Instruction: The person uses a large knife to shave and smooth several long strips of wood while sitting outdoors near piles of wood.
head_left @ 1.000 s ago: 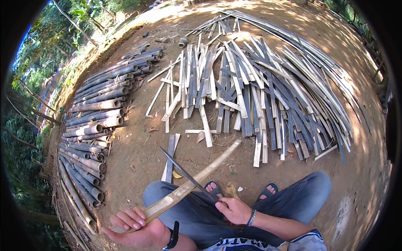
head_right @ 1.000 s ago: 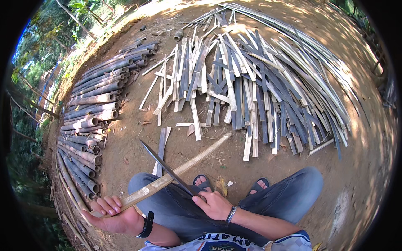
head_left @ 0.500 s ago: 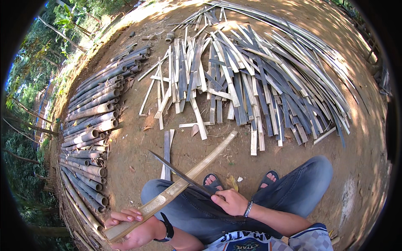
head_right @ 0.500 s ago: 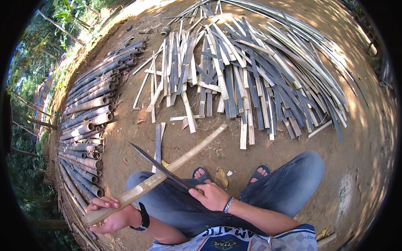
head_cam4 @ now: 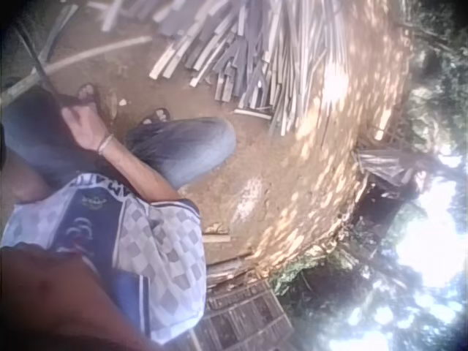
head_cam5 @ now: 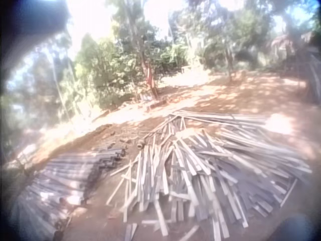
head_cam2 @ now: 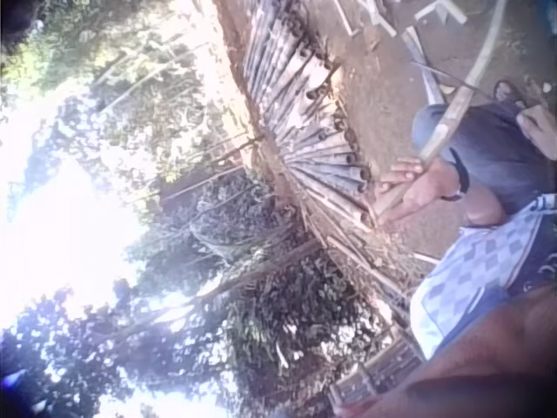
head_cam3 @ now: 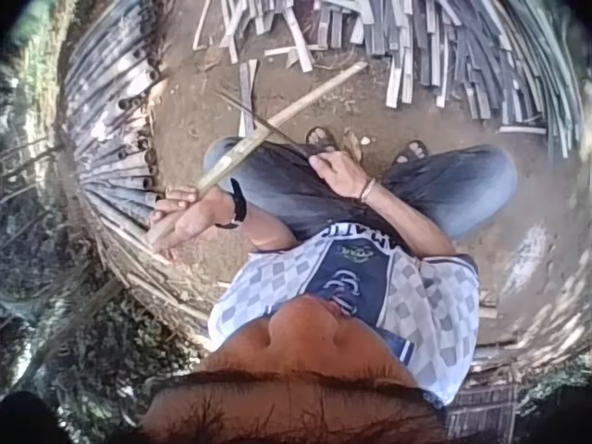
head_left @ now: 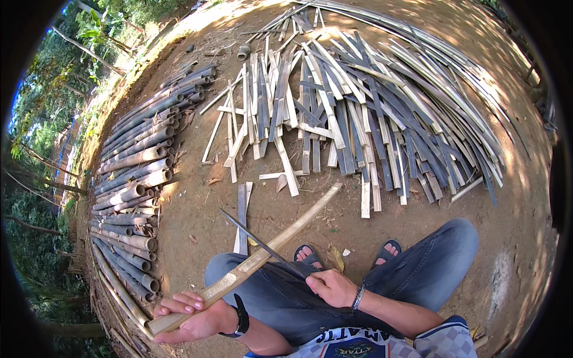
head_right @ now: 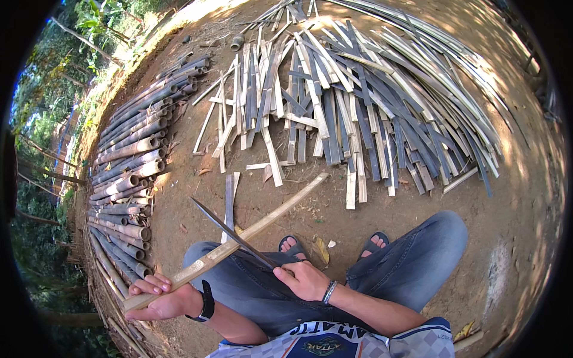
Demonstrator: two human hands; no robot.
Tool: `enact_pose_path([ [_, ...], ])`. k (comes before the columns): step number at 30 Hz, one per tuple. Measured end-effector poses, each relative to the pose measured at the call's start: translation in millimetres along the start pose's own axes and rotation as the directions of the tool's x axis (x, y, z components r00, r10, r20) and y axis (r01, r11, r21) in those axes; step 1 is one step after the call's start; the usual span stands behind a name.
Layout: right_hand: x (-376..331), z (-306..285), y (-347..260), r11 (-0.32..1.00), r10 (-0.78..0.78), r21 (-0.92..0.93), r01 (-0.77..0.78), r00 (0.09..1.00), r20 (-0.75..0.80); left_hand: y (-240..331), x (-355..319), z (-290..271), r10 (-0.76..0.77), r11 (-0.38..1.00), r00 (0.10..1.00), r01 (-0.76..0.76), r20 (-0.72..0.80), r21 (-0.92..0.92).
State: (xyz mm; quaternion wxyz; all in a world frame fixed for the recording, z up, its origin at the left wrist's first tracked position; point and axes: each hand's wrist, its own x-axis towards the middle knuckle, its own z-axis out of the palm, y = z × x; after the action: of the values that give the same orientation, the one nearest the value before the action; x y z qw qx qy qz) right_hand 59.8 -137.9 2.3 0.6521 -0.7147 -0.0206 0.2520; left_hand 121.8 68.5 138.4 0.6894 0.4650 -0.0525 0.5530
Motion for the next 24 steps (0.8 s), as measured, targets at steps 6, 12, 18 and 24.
enact_pose_path([
  [6,3,4,5,1.0,0.015,-0.013,-0.016,1.0,-0.024,-6,6,-2,0.004,0.999,0.999,-0.003,-0.033,0.04],
  [12,7,-1,13,0.999,0.047,-0.006,-0.048,0.996,-0.072,-7,2,2,-0.003,0.999,0.998,0.006,-0.062,0.036],
  [18,-5,1,-12,0.988,0.016,-0.152,-0.006,0.998,0.065,-1,1,7,0.003,1.0,0.995,-0.001,-0.097,0.017],
  [24,-6,4,-10,0.985,-0.145,-0.096,0.14,0.989,-0.043,-4,3,3,-0.014,1.0,1.0,0.014,-0.023,0.002],
])
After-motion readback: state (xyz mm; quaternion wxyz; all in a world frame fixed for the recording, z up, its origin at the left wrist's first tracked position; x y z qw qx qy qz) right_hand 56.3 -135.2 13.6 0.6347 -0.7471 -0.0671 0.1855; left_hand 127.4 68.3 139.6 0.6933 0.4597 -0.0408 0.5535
